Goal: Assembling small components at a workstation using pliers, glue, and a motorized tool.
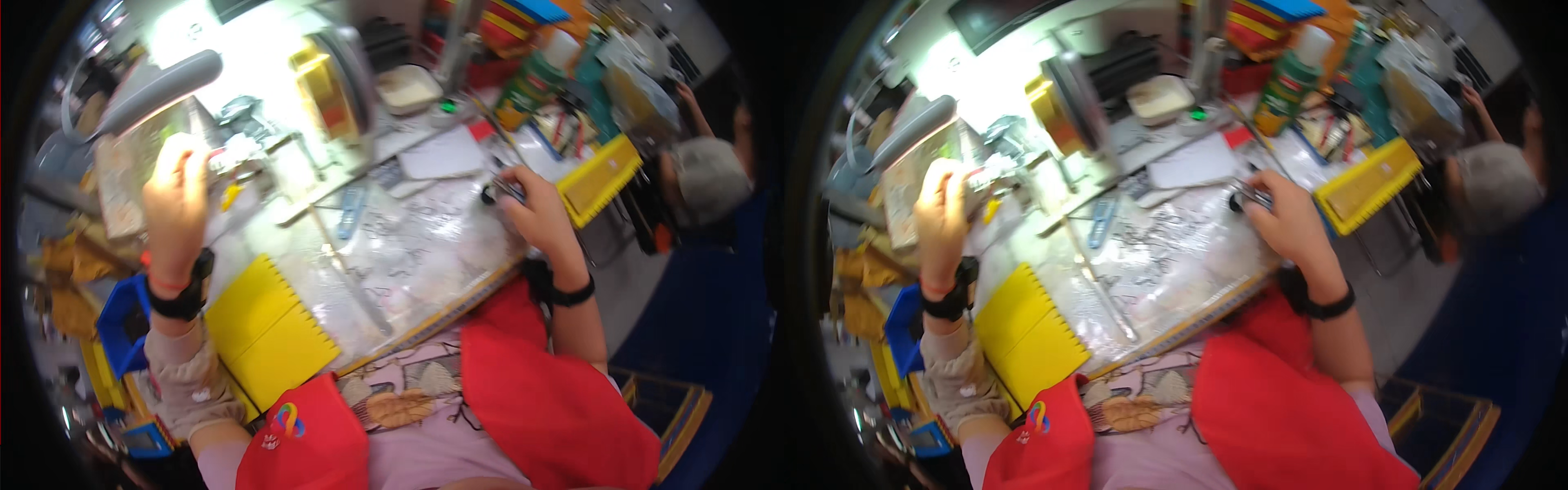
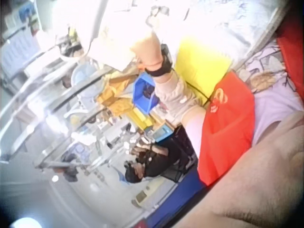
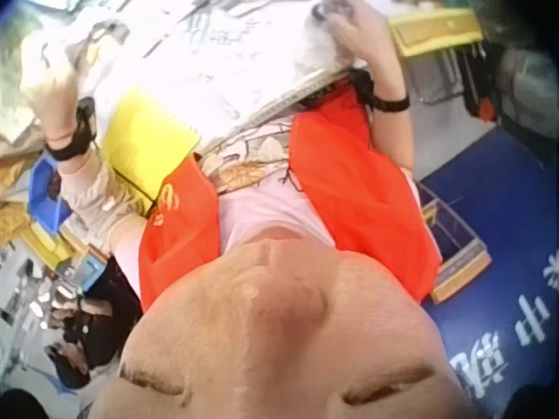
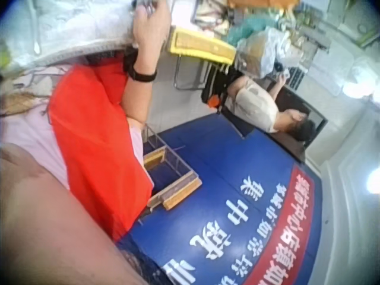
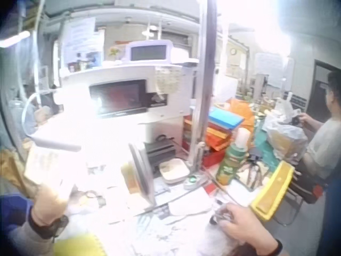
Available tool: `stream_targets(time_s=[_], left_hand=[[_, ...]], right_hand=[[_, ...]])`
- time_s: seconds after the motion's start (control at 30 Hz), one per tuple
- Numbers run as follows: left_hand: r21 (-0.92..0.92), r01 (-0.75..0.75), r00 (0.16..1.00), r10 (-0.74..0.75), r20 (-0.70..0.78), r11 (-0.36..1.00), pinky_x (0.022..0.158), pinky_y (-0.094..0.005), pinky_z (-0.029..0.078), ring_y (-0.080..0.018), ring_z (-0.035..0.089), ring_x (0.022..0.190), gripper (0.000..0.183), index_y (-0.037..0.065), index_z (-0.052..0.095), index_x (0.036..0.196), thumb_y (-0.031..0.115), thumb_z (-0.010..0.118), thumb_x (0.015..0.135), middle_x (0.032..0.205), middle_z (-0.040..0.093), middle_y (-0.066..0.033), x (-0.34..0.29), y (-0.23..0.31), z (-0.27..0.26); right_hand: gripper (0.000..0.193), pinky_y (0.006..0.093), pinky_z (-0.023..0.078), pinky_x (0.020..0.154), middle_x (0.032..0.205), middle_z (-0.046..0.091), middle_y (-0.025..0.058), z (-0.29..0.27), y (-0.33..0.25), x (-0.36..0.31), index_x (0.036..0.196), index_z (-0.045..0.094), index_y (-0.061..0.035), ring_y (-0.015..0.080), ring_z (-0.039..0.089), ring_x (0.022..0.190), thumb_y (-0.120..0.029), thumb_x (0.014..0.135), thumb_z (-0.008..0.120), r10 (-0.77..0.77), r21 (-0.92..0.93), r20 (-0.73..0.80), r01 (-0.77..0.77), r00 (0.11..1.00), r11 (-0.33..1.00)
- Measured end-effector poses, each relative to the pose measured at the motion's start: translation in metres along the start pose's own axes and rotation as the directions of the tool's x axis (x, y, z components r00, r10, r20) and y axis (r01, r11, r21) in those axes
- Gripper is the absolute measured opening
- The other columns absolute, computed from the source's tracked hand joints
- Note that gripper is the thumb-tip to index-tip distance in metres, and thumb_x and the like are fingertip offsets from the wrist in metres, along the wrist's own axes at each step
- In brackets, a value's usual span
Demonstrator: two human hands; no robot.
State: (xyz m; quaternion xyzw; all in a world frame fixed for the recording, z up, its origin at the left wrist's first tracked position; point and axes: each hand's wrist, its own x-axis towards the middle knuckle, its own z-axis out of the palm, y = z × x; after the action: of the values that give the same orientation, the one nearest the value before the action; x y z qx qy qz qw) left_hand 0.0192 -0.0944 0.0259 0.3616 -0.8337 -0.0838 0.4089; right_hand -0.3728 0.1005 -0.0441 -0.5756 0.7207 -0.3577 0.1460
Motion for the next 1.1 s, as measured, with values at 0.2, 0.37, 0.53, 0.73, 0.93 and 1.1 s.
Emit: stream_targets(time_s=[0.2,0.37,0.53,0.73,0.93,1.1], left_hand=[[-0.261,0.057,0.998,-0.058,0.004,0.964,0.066,-0.0262,0.047,-0.0148,0.063,0.071,0.006,-0.002,0.057,0.094,0.002,0.052,0.094,0.078,0.065,-0.0106,0.001,0.009,0.011],[-0.217,0.036,0.999,-0.034,0.013,0.976,0.066,-0.0253,0.046,-0.0120,0.060,0.070,0.006,0.000,0.056,0.094,0.001,0.050,0.095,0.078,0.064,-0.0093,0.000,0.011,0.004],[-0.249,0.016,0.999,-0.006,0.042,0.968,0.065,-0.0246,0.045,-0.0109,0.055,0.068,0.006,-0.001,0.057,0.094,0.002,0.051,0.095,0.075,0.061,-0.0079,0.003,0.006,0.004],[-0.227,-0.025,0.999,0.035,0.041,0.973,0.063,-0.0251,0.044,-0.0117,0.053,0.065,0.006,-0.002,0.057,0.092,0.002,0.053,0.094,0.073,0.059,-0.0088,0.004,0.004,0.003],[-0.214,-0.025,0.998,0.036,0.048,0.977,0.060,-0.0263,0.042,-0.0126,0.049,0.062,0.006,-0.002,0.057,0.092,0.003,0.055,0.093,0.071,0.056,-0.0098,0.003,-0.001,0.002],[-0.221,0.001,0.998,0.012,0.059,0.975,0.061,-0.0257,0.042,-0.0130,0.050,0.062,0.006,-0.002,0.058,0.092,0.003,0.055,0.093,0.070,0.057,-0.0091,0.003,-0.001,0.002]], right_hand=[[0.032,0.0366,0.046,0.083,0.102,0.059,0.0164,0.004,0.012,-0.006,0.110,0.061,-0.0011,0.0307,0.059,0.096,0.000,0.079,0.052,-0.075,-0.095,0.060,0.081,0.995,0.992],[0.037,0.0341,0.043,0.086,0.104,0.055,0.0149,0.026,0.010,-0.020,0.112,0.061,-0.0015,0.0281,0.054,0.098,0.004,0.077,0.049,-0.059,0.003,-0.191,0.061,0.980,0.998],[0.026,0.0330,0.044,0.082,0.096,0.057,0.0145,0.027,0.008,-0.025,0.104,0.062,0.0008,0.0274,0.056,0.090,0.002,0.081,0.050,-0.291,-0.063,-0.418,0.293,0.860,0.954],[0.022,0.0337,0.045,0.078,0.095,0.059,0.0159,0.026,0.002,-0.028,0.101,0.063,0.0007,0.0287,0.057,0.085,-0.001,0.082,0.051,-0.401,-0.098,-0.317,0.391,0.859,0.915],[0.021,0.0340,0.046,0.076,0.094,0.059,0.0161,0.026,0.002,-0.029,0.100,0.063,0.0007,0.0296,0.058,0.085,-0.002,0.083,0.052,-0.386,-0.083,-0.297,0.379,0.873,0.921],[0.020,0.0339,0.046,0.076,0.094,0.059,0.0161,0.026,0.003,-0.029,0.100,0.063,0.0007,0.0297,0.058,0.084,-0.003,0.083,0.052,-0.384,-0.086,-0.287,0.375,0.878,0.923]])
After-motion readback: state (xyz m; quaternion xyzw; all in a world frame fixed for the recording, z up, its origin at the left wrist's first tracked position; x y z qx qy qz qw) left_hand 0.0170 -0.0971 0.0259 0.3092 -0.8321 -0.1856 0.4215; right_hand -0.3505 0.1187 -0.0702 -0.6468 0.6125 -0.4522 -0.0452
